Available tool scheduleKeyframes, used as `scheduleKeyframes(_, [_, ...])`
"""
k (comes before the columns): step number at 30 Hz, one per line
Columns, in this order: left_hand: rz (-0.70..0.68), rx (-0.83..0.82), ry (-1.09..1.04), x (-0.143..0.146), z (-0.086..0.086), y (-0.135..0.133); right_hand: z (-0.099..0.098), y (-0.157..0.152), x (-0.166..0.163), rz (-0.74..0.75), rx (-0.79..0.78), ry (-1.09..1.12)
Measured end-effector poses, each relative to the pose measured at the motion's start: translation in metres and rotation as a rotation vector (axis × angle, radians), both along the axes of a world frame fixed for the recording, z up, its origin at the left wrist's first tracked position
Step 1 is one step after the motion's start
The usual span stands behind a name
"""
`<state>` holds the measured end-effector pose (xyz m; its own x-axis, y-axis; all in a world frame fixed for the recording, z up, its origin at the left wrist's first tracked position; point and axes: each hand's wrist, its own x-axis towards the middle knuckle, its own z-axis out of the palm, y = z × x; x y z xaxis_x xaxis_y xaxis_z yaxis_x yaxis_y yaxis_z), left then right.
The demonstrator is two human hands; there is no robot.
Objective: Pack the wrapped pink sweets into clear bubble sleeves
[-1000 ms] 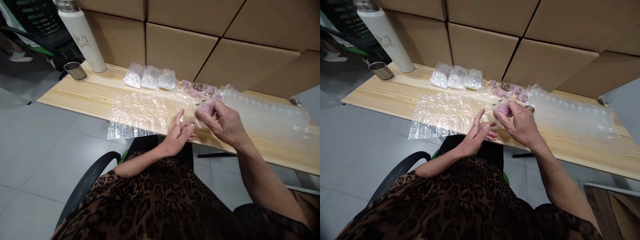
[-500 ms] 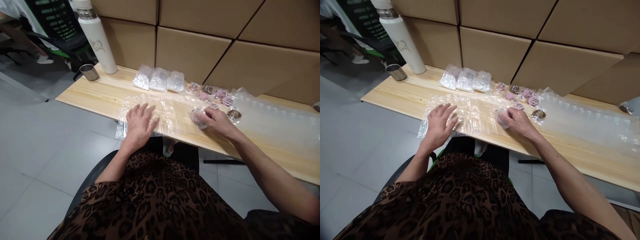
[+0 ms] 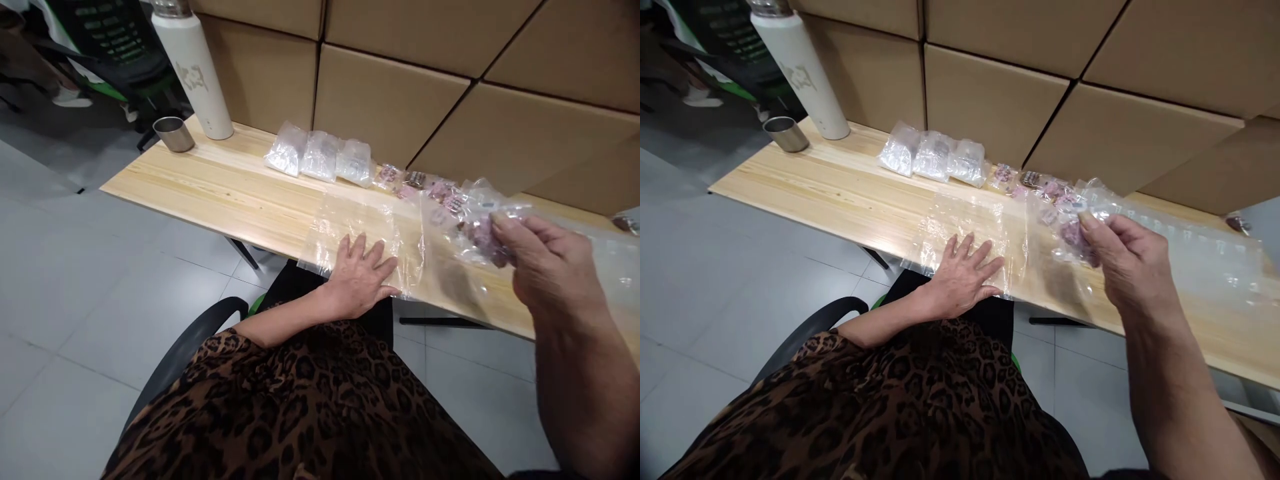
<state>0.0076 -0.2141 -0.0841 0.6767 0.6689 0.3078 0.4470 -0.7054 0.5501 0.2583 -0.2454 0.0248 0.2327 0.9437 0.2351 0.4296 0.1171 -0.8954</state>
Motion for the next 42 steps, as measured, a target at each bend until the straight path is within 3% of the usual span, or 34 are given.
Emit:
scheduleKeyframes(3, [0.03,0.036,0.087,-0.016,0.009,-0.005,-0.003,0.024,-0.046,0.036,-0.018,0.255])
scheduleKeyframes(7, [0.143,0.086,0.209,-0.056,0.021,-0.006,-0.033,0.058,-0.082,0.066,-0.11,0.467])
scheduleKeyframes(11, [0.271,0.121,0.263,-0.096,0.026,-0.007,-0.048,0.06,-0.064,-0.106,-0.014,0.571])
scheduleKeyframes(14, [0.352,0.127,0.251,-0.106,0.028,-0.012,-0.046,0.043,-0.032,-0.239,0.074,0.607])
scheduleKeyframes(17, [0.296,0.136,0.138,-0.085,0.03,-0.017,-0.05,0.023,-0.003,-0.395,0.102,0.618])
scheduleKeyframes(22, [-0.088,0.155,0.086,-0.006,0.022,-0.013,-0.07,-0.005,0.015,-0.493,0.157,0.702])
scheduleKeyframes(26, [-0.111,0.137,0.147,0.028,0.006,-0.006,-0.079,-0.018,0.016,-0.503,0.277,0.769])
scheduleKeyframes(31, [-0.086,0.111,-0.039,0.017,-0.003,-0.01,-0.084,-0.023,0.016,-0.509,0.375,0.878])
scheduleKeyframes(35, [0.006,0.063,-0.424,0.015,0.009,-0.01,-0.085,-0.025,0.014,-0.516,0.374,0.904])
scheduleKeyframes(37, [-0.004,0.046,-0.514,0.026,0.019,-0.009,-0.084,-0.026,0.012,-0.496,0.368,0.892])
scheduleKeyframes(42, [-0.121,0.074,-0.289,0.076,0.03,-0.005,-0.084,-0.032,0.014,-0.548,0.388,0.797])
